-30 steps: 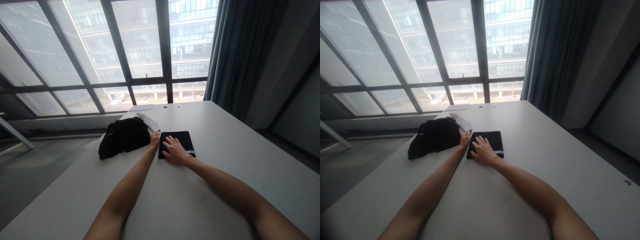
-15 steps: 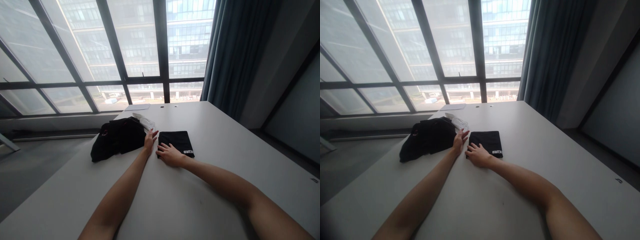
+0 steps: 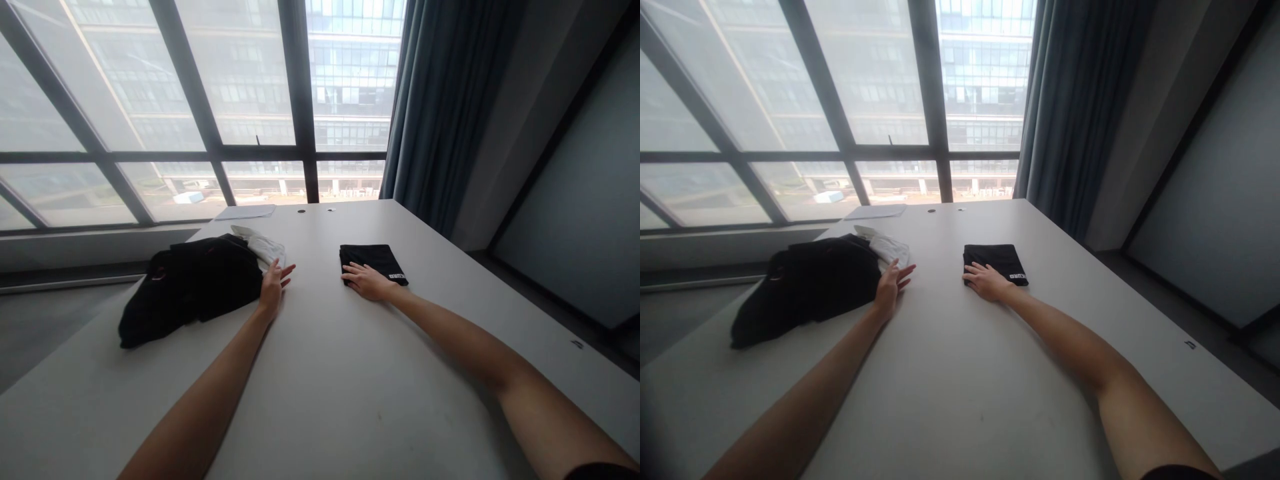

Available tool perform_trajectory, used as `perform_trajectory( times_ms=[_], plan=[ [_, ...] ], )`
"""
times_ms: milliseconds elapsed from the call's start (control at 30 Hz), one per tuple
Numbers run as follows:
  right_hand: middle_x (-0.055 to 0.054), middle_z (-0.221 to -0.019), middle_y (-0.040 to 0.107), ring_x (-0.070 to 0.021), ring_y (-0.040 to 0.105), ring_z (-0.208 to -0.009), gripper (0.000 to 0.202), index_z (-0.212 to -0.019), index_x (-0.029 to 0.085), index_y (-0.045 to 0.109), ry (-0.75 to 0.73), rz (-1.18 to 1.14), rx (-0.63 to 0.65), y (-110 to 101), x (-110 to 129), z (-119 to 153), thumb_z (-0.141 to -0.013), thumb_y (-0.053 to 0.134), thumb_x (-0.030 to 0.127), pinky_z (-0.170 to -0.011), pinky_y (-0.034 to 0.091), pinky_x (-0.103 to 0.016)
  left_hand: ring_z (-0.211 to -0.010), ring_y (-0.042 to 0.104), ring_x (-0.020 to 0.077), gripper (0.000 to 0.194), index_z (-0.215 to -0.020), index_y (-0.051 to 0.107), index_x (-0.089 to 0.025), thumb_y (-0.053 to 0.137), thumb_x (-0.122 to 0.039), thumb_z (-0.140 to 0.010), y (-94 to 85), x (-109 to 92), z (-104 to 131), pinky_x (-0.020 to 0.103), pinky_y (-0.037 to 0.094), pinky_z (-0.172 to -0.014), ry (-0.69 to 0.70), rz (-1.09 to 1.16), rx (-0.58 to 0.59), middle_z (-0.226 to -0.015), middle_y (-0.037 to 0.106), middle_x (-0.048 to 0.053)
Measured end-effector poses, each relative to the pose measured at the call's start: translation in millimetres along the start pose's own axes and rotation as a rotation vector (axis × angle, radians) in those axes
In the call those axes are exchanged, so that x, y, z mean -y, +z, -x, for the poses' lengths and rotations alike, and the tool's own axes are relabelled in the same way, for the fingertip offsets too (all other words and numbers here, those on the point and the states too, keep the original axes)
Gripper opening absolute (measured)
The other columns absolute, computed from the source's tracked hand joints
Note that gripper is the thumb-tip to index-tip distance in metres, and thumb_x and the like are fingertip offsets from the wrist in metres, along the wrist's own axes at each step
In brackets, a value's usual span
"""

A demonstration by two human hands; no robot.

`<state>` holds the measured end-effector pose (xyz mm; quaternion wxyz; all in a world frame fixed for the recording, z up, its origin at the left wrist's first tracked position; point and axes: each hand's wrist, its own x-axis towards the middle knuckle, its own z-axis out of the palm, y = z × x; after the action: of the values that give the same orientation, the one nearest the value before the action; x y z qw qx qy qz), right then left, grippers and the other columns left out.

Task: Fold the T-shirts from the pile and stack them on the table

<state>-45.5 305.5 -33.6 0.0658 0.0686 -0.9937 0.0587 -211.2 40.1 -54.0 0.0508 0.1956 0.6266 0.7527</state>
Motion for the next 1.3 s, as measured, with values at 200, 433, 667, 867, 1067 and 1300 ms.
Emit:
perform_trajectory(
  times_ms=[200,433,667,867,1067,1300],
  plan=[
    [-0.003,-0.163,0.037,-0.0242,0.026,-0.153,0.045,-0.145,0.031,0.057,0.120,-0.090,0.055,-24.0,-78.4,20.4,-0.099,0.054,0.030,-0.124,0.021,-0.048,-0.124,0.064,0.0245,0.062,-0.157,0.035,-0.024,0.046,-0.043,-0.099,1.9,-2.1,0.9,0.038,0.052,-0.092,0.018,-0.049,0.011,-0.120,0.074,0.011],
    [-0.006,-0.166,0.031,-0.0265,0.021,-0.155,0.051,-0.150,0.029,0.050,0.026,-0.214,0.019,-10.0,-37.1,28.7,-0.104,0.045,0.049,-0.123,0.015,-0.056,-0.113,0.066,0.0309,0.050,-0.137,0.062,-0.025,0.058,-0.037,-0.089,24.0,2.4,7.7,0.048,0.046,-0.105,0.278,-0.600,0.195,-0.119,0.074,0.009],
    [-0.008,-0.129,0.067,-0.0217,0.059,-0.122,0.031,-0.123,0.023,0.070,0.215,-0.220,-0.366,-17.8,-59.1,64.5,-0.098,0.051,0.024,-0.106,0.044,-0.035,-0.112,0.066,0.0269,0.038,-0.131,0.068,-0.027,0.059,-0.030,-0.094,121.4,-6.1,27.9,0.038,0.049,-0.105,0.442,-0.902,0.586,-0.128,0.066,0.009],
    [-0.013,-0.120,0.064,-0.0265,0.058,-0.111,0.038,-0.123,0.016,0.066,0.644,0.047,-0.350,-25.2,-147.8,124.3,-0.085,0.064,0.019,-0.097,0.045,-0.035,-0.108,0.066,0.0283,0.059,-0.146,0.056,-0.024,0.073,-0.028,-0.089,210.1,4.3,16.7,0.036,0.052,-0.099,0.428,-1.095,0.594,-0.126,0.062,0.014],
    [-0.007,-0.108,0.066,-0.0201,0.060,-0.093,0.025,-0.106,0.020,0.068,0.627,-0.047,-0.393,-20.7,-163.3,136.4,-0.083,0.062,0.015,-0.084,0.044,-0.029,-0.108,0.065,0.0236,0.039,-0.128,0.071,-0.025,0.070,-0.017,-0.090,232.4,30.6,1.6,0.036,0.050,-0.105,0.589,-1.010,0.599,-0.133,0.058,0.009],
    [-0.003,-0.101,0.067,-0.0180,0.060,-0.088,0.019,-0.095,0.022,0.066,0.598,-0.046,-0.432,-22.3,-182.6,128.4,-0.082,0.058,0.011,-0.073,0.041,-0.027,-0.109,0.062,0.0234,0.030,-0.119,0.075,-0.025,0.065,-0.014,-0.093,250.2,38.8,-0.1,0.034,0.053,-0.100,0.628,-1.054,0.568,-0.125,0.062,0.008]
  ],
)
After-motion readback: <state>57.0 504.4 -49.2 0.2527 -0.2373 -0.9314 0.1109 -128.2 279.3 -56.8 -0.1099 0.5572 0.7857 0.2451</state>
